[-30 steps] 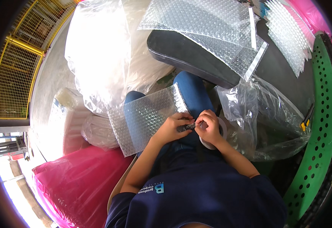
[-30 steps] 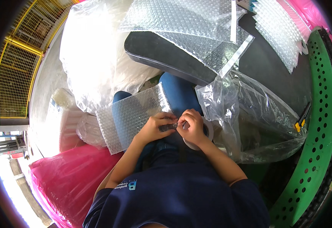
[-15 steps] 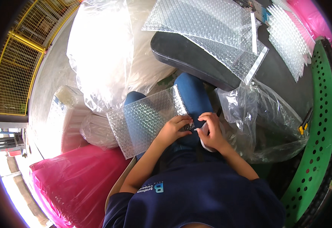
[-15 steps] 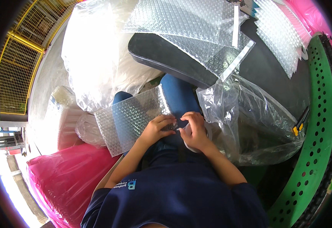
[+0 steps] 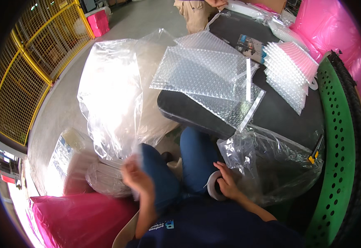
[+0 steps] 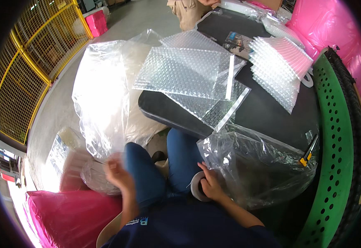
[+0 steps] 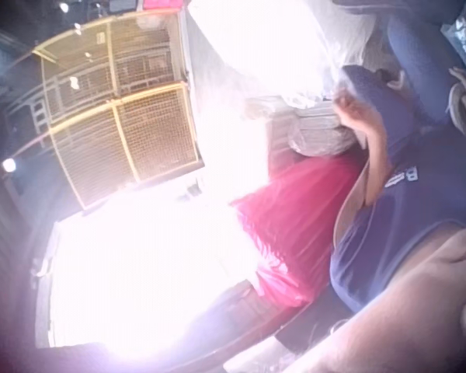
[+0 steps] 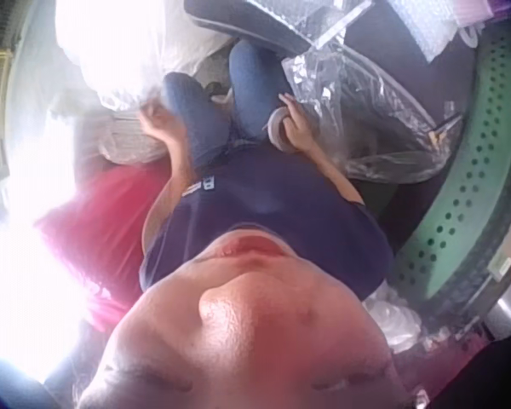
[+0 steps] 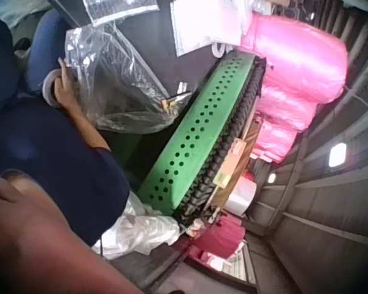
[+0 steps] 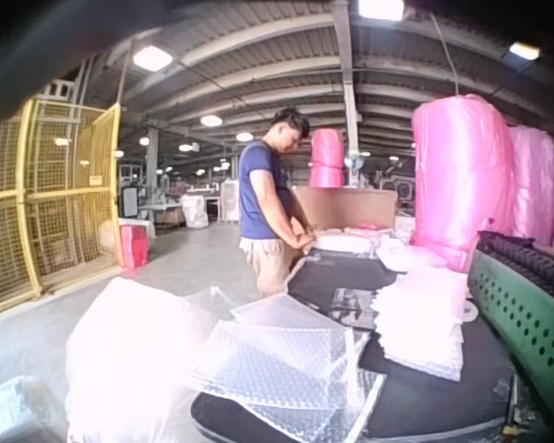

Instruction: The person sits on the floor and repeatedly tapes sheets of bubble wrap together using clear packing tape. They fold the edges of the bubble wrap and apply tape to secure them, stacking the finished bundles on a nearby table.

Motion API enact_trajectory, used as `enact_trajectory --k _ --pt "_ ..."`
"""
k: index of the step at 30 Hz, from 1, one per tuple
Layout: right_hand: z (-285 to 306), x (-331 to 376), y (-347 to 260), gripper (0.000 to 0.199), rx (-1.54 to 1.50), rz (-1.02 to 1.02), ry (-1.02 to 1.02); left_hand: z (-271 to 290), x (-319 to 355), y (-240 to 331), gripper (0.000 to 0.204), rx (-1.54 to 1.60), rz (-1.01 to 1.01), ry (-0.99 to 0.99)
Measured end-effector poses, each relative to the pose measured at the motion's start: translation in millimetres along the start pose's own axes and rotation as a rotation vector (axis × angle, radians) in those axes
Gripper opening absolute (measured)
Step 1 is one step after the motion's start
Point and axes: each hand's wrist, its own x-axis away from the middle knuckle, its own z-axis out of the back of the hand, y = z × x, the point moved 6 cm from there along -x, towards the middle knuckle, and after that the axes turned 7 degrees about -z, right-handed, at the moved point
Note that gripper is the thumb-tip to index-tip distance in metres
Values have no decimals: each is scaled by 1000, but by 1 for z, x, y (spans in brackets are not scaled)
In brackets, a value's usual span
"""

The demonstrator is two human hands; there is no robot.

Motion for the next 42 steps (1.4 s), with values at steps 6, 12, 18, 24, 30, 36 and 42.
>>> enact_trajectory --k 6,12,18,24,30,36,42 --pt "-2 4 -14 46 584 3 31 -146 -36 144 15 -347 -898 -380" --pt "20 -10 -117 32 687 502 -96 -327 43 124 29 -307 -926 -1306" --pt "142 16 -212 30 547 827 791 -354 87 40 26 -289 -802 -1837" --pt "284 15 -148 31 440 -223 974 -371 29 197 22 327 -629 -1681" --pt "294 -15 -95 25 900 -679 789 -333 18 304 26 731 -943 -1579" --pt "284 -44 -149 32 1094 -140 828 -326 21 305 29 702 -1079 -1574" --pt "242 -182 -287 37 672 370 663 -325 22 290 33 597 -1160 -1577"
